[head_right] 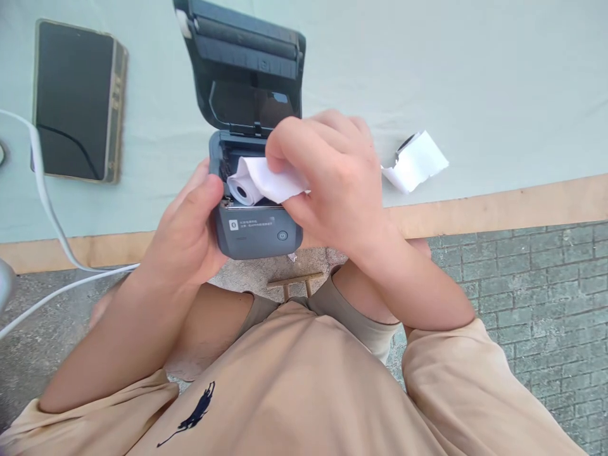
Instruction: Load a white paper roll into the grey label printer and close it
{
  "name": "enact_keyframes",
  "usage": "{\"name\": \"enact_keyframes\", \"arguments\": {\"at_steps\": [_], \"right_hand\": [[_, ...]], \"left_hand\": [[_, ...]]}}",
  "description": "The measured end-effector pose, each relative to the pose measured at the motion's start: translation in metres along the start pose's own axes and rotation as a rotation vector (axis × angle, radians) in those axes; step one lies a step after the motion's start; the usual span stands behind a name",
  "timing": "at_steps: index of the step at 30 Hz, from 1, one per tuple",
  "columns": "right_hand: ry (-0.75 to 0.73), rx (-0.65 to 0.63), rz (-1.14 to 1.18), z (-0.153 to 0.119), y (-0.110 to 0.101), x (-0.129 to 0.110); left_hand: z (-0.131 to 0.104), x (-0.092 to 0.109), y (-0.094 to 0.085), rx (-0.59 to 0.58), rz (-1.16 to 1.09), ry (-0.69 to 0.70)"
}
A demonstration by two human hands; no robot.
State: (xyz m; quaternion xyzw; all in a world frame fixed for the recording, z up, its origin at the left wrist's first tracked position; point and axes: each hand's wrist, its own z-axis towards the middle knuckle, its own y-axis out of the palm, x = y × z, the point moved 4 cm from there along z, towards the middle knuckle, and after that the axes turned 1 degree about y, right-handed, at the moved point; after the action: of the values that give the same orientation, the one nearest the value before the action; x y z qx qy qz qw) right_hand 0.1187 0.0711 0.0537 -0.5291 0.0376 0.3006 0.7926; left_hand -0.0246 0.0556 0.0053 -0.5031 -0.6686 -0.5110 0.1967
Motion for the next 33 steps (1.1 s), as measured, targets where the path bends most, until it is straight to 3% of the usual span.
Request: {"name": "enact_keyframes", "arguments": {"at_steps": [4,7,11,15,17,26,33], "right_hand": [[-0.050,0.074,0.070,-0.002,-0.006,-0.001],[-0.111,-0.123,0.104,0.003,-0.004,0.001],[-0.187,-0.400,0.086,0.015,-0.002,0.004],[-0.195,-0.553,0.023,0.023,0.002,0.007],[-0.174,-0.570,0.022,0.025,0.004,0.009],[-0.232,-0.174,0.207,0.013,-0.011,0.006],[-0.246,0.026,-0.006,0.007,-0.007,0.002]], "left_hand": [[0.000,0.000,0.000,0.003,0.003,-0.002],[-0.001,0.002,0.004,-0.015,0.004,-0.005],[-0.003,0.006,0.007,0.079,0.012,0.030],[-0.002,0.004,0.008,0.038,0.010,0.015],[-0.001,0.003,0.006,0.030,0.010,0.022],[-0.003,0.003,0.008,0.061,-0.023,0.045],[-0.003,0.003,0.007,0.063,-0.008,0.049]]}}
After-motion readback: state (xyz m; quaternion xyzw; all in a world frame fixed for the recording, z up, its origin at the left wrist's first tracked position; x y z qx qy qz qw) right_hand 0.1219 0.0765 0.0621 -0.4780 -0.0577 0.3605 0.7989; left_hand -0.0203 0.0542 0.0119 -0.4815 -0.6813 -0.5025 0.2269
